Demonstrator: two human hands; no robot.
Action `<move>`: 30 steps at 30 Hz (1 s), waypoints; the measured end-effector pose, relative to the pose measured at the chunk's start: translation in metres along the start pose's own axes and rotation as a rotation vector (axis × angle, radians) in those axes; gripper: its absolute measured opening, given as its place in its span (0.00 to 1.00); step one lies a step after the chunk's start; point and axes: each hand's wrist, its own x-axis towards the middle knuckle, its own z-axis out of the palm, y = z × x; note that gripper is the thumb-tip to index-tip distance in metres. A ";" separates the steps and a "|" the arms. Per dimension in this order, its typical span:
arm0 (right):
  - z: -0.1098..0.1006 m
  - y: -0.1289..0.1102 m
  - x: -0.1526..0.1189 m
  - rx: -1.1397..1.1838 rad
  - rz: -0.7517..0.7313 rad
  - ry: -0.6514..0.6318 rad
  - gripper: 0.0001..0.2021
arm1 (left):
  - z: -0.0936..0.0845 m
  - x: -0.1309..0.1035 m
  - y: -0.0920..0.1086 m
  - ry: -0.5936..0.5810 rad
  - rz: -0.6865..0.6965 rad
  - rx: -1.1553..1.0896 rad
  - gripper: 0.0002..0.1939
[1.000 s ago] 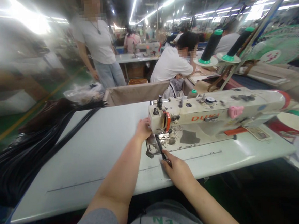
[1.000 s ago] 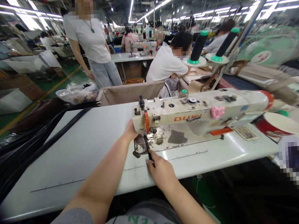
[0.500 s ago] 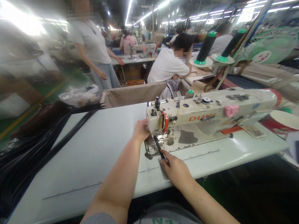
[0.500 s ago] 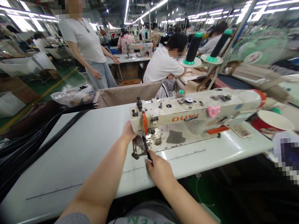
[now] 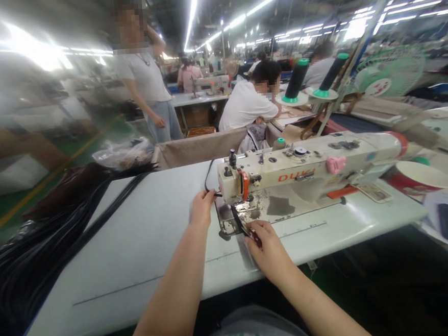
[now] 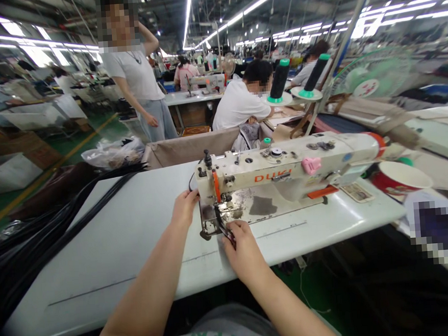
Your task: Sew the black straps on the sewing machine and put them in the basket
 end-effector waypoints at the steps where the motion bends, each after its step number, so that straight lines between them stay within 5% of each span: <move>1: 0.001 -0.001 0.002 0.040 -0.011 -0.010 0.14 | -0.004 -0.006 0.000 0.002 -0.010 -0.063 0.19; 6: 0.013 -0.012 0.008 0.269 0.044 -0.176 0.07 | -0.034 -0.040 0.003 0.022 -0.043 -0.259 0.20; 10: 0.034 -0.020 0.012 0.600 0.202 -0.373 0.14 | -0.056 -0.064 0.003 0.069 -0.044 -0.286 0.21; 18: 0.060 -0.028 0.032 0.830 0.473 -0.411 0.28 | -0.083 -0.104 0.005 0.131 0.025 -0.221 0.19; 30: 0.075 -0.055 0.044 0.805 0.398 -0.602 0.28 | -0.108 -0.148 0.013 0.150 0.084 -0.168 0.18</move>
